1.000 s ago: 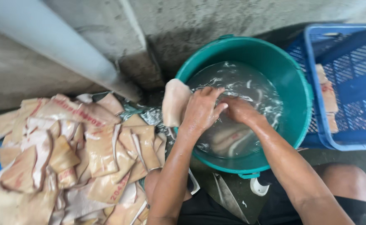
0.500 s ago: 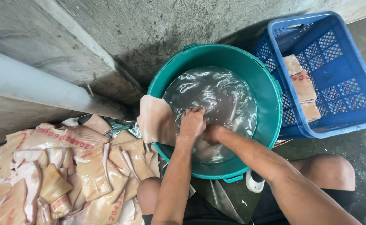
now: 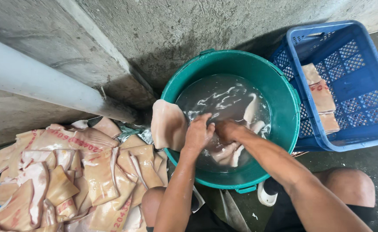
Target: The person washes flat, beige material pieces by hand in a green bucket of water. They repeatedly submerge, rub, and rinse each piece, then place the cleaned items into a blue plastic basket beside the bucket.
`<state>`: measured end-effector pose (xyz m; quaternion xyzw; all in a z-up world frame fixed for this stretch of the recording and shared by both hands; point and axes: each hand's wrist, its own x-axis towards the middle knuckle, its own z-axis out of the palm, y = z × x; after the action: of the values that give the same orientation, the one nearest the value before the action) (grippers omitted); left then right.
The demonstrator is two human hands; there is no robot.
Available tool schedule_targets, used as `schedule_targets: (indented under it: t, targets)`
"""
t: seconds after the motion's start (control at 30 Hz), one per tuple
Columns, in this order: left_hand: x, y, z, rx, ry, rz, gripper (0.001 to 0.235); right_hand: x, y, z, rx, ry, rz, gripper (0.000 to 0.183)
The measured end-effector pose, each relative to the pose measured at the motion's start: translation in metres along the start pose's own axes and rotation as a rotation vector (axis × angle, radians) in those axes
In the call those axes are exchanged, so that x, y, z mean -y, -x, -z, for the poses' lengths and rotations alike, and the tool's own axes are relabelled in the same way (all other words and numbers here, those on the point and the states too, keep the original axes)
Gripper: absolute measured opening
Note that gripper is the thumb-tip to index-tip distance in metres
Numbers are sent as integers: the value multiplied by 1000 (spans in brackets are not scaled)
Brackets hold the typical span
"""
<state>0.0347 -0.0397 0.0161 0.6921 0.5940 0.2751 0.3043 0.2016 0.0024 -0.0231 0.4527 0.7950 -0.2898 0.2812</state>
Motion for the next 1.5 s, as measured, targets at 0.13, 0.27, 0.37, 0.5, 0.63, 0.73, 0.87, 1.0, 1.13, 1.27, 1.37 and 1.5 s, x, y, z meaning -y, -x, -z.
schedule_targets:
  t: [0.13,0.27,0.37,0.5,0.63,0.73,0.87,1.0,1.13,1.27,1.37,1.5]
  targets:
    - [-2,1,0,151,-22,204,99,-2,48,42,-170,-174,78,43]
    - [-31,23,-17,254,116,304,102,-10,91,72,-167,-205,31,39]
    - [-47,24,-15,155,77,290,94,-9,111,77,-275,-228,111,37]
    - [-44,10,-5,339,90,218,65,-11,120,69,-341,-189,111,36]
    - [-42,10,-13,121,75,94,48,-13,128,60,-470,-355,144,44]
    - [-35,6,-18,56,47,63,44,-10,152,49,-708,-489,332,56]
    - [-19,-2,-19,-48,38,20,36,4,172,29,-730,-141,405,75]
    - [-21,-5,-26,-39,65,-22,39,7,156,25,-676,55,490,55]
    - [-26,-6,-24,-104,65,-37,40,7,137,19,-605,8,468,46]
    - [-32,-16,-20,-138,109,-11,43,0,139,7,-826,11,634,56]
    - [-35,-28,-6,-187,95,25,41,-10,149,1,-751,61,664,45]
    - [-27,-58,52,-423,325,140,34,-22,171,-10,-598,-15,656,41]
